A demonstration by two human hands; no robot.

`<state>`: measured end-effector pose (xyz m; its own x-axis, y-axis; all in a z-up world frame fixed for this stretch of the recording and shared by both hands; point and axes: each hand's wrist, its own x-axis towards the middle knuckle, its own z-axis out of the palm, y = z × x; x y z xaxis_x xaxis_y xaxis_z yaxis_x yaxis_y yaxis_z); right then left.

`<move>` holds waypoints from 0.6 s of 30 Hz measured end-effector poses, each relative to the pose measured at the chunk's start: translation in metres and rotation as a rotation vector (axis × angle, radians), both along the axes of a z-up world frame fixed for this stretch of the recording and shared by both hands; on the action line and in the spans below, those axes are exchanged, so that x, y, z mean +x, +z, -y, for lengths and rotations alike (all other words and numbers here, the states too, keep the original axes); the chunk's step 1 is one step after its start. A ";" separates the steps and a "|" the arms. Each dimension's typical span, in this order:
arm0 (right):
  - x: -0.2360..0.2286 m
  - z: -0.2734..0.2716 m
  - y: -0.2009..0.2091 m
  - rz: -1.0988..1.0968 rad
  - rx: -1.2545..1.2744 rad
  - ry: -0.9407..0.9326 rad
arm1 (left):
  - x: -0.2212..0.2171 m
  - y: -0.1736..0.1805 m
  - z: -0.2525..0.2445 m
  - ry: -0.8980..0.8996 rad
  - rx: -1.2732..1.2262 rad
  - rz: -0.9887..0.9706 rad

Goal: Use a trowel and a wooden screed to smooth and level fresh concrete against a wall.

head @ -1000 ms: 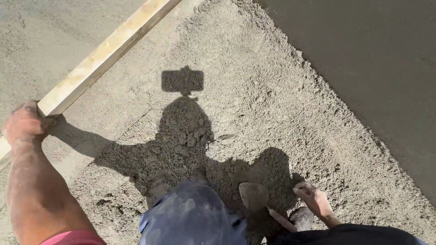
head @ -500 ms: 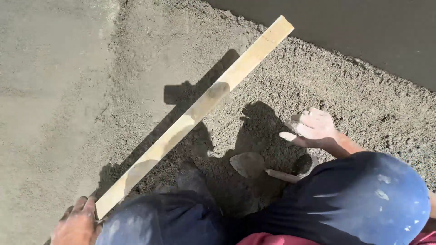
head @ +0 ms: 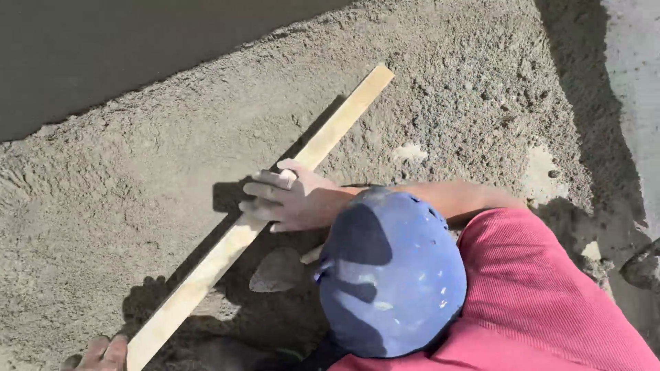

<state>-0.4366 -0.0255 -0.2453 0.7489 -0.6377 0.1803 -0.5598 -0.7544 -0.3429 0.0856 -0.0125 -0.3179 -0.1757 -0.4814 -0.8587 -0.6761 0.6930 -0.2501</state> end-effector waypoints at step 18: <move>-0.245 0.108 -0.068 -0.443 0.120 -0.759 | -0.524 0.012 0.219 -0.200 -0.253 -0.782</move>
